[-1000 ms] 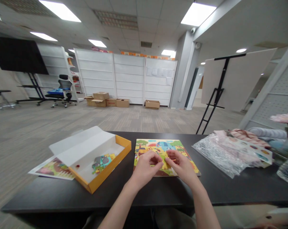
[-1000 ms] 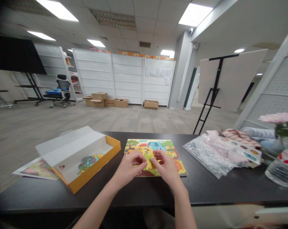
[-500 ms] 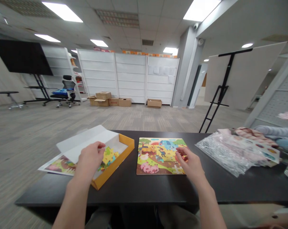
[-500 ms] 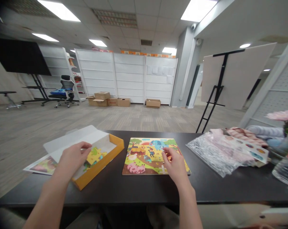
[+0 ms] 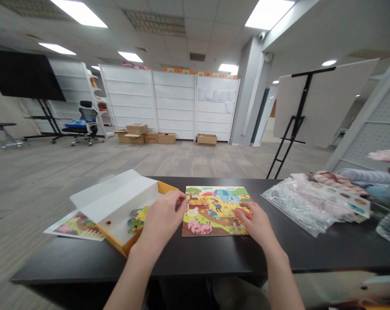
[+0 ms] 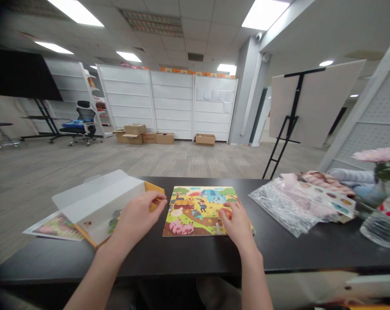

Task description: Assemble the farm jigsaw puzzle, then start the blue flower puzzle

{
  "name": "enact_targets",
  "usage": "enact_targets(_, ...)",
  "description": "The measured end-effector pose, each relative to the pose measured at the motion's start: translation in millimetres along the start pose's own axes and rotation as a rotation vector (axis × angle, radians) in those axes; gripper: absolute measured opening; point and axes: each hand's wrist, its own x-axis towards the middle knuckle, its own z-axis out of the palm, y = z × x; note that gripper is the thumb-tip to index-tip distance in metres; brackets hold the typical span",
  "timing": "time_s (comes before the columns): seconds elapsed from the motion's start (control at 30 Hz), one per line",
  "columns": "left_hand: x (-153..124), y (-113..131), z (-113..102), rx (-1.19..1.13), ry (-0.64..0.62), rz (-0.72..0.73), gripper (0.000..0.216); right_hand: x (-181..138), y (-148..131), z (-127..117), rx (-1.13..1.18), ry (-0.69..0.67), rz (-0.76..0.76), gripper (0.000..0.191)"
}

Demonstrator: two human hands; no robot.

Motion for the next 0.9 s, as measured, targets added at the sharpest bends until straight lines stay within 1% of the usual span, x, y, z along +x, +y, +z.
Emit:
enact_targets(0.07,0,13,22,0.035,-0.144,0.008,0.019,0,-13,8,0.059,-0.043,-0.089,0.029)
enact_targets(0.13,1,18,43,0.07,-0.223,0.016,0.02,-1,-27,16,0.101,-0.078,-0.162,0.027)
enact_targets(0.17,2,17,52,0.09,-0.247,0.02,0.021,-2,-32,19,0.112,-0.097,-0.187,0.026)
enact_targets(0.23,5,12,65,0.113,-0.251,0.027,0.023,-4,-41,25,0.121,-0.133,-0.212,0.028)
enact_targets(0.3,9,5,72,0.115,-0.251,0.021,0.026,-6,-45,29,0.117,-0.176,-0.211,0.037)
enact_targets(0.4,13,-4,78,0.096,-0.275,0.021,0.03,-10,-48,30,0.085,-0.254,-0.171,0.054)
enact_targets(0.47,13,-9,81,0.085,-0.29,0.034,0.032,-12,-48,28,0.06,-0.294,-0.149,0.059)
enact_targets(0.7,6,-13,90,0.086,-0.293,0.112,0.039,-13,-51,18,0.028,-0.335,-0.139,0.059)
enact_targets(0.8,3,-13,87,0.111,-0.298,0.14,0.038,-14,-51,17,0.003,-0.34,-0.131,0.057)
enact_targets(0.9,1,-11,80,0.12,-0.304,0.164,0.036,-16,-49,14,-0.038,-0.364,-0.132,0.055)
